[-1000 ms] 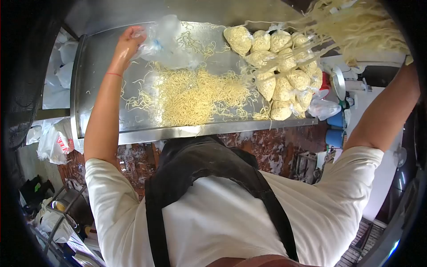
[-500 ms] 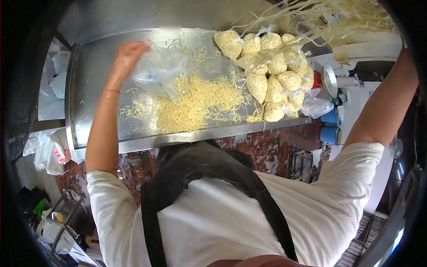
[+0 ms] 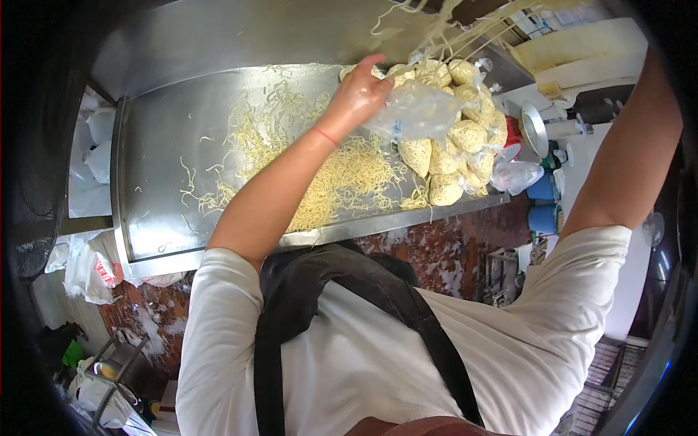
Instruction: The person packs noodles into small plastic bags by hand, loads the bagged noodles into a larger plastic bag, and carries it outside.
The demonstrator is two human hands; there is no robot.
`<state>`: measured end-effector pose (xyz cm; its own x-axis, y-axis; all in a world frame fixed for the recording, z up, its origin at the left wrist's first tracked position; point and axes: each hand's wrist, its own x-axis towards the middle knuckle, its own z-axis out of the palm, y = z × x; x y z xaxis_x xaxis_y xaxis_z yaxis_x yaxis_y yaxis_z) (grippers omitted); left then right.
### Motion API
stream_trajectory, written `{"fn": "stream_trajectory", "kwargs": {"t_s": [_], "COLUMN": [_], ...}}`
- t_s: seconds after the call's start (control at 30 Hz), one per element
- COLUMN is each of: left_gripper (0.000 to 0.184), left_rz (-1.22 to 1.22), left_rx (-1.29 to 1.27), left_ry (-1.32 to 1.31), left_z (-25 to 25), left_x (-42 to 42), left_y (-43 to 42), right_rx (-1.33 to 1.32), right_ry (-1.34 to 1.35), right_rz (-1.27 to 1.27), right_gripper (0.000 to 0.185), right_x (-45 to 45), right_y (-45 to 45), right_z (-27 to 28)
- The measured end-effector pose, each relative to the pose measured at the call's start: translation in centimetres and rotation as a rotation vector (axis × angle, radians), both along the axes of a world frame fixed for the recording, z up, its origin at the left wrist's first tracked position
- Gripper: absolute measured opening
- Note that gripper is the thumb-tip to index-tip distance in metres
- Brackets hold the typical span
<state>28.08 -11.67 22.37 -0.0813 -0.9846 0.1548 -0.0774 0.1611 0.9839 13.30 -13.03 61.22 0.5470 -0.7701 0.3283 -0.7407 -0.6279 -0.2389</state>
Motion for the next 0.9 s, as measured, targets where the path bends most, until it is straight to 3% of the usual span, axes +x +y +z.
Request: {"fn": "stream_trajectory", "kwargs": {"t_s": [0.07, 0.1, 0.27, 0.33, 0.37, 0.4, 0.47, 0.5, 0.57, 0.63, 0.73, 0.83, 0.9], "left_gripper": [0.05, 0.039, 0.028, 0.022, 0.021, 0.022, 0.022, 0.026, 0.029, 0.035, 0.039, 0.038, 0.035], "left_rz": [-0.07, -0.206, -0.146, -0.046, 0.012, 0.025, 0.251, 0.38, 0.388, 0.367, 0.449, 0.632, 0.605], "left_rx": [-0.029, -0.073, -0.299, 0.028, -0.026, -0.145, -0.09, -0.044, -0.016, -0.059, 0.229, 0.449, 0.525], "left_ry": [-0.085, -0.08, -0.337, -0.522, -0.718, -0.982, -1.088, -1.064, -1.299, -1.266, -0.965, -1.065, -0.735], "left_z": [-0.5, -1.8, -5.3, -7.3, -13.9, -16.2, -26.4, -24.9, -24.3, -21.8, -17.6, -16.0, -13.6], "left_x": [-0.3, -0.5, 2.2, 5.3, 7.9, 11.2, 19.2, 21.9, 28.6, 34.5, 36.3, 35.4, 32.9], "left_y": [-2.1, -3.6, -3.5, -1.5, -3.1, -2.5, -4.0, -1.9, -0.8, 0.6, 3.0, 4.2, 6.2], "right_rx": [0.003, 0.006, 0.0, 0.008, 0.01, 0.018, 0.042, 0.055, 0.079, 0.109, 0.134, 0.157, 0.183], "right_ry": [0.002, 0.006, 0.014, 0.016, 0.018, 0.018, 0.024, 0.026, 0.047, 0.051, 0.049, 0.041, -0.002], "right_rz": [0.005, 0.007, 0.002, 0.005, 0.011, 0.016, 0.033, 0.039, 0.069, 0.097, 0.144, 0.184, 0.184], "right_gripper": [0.067, 0.067, 0.069, 0.07, 0.07, 0.07, 0.071, 0.071, 0.072, 0.072, 0.073, 0.074, 0.075], "right_x": [-0.3, -0.5, -0.8, -1.2, -1.3, -1.3, -1.5, -1.5, -0.8, -0.4, 0.2, 0.5, 0.0], "right_y": [0.2, 0.2, -0.2, -0.4, -0.3, -0.1, 0.5, 0.8, 1.5, 1.9, 2.5, 3.0, 2.8], "right_z": [-0.2, -0.3, 0.7, 0.6, 0.5, 0.1, -1.3, -2.0, -3.6, -5.1, -6.4, -7.4, -7.6]}}
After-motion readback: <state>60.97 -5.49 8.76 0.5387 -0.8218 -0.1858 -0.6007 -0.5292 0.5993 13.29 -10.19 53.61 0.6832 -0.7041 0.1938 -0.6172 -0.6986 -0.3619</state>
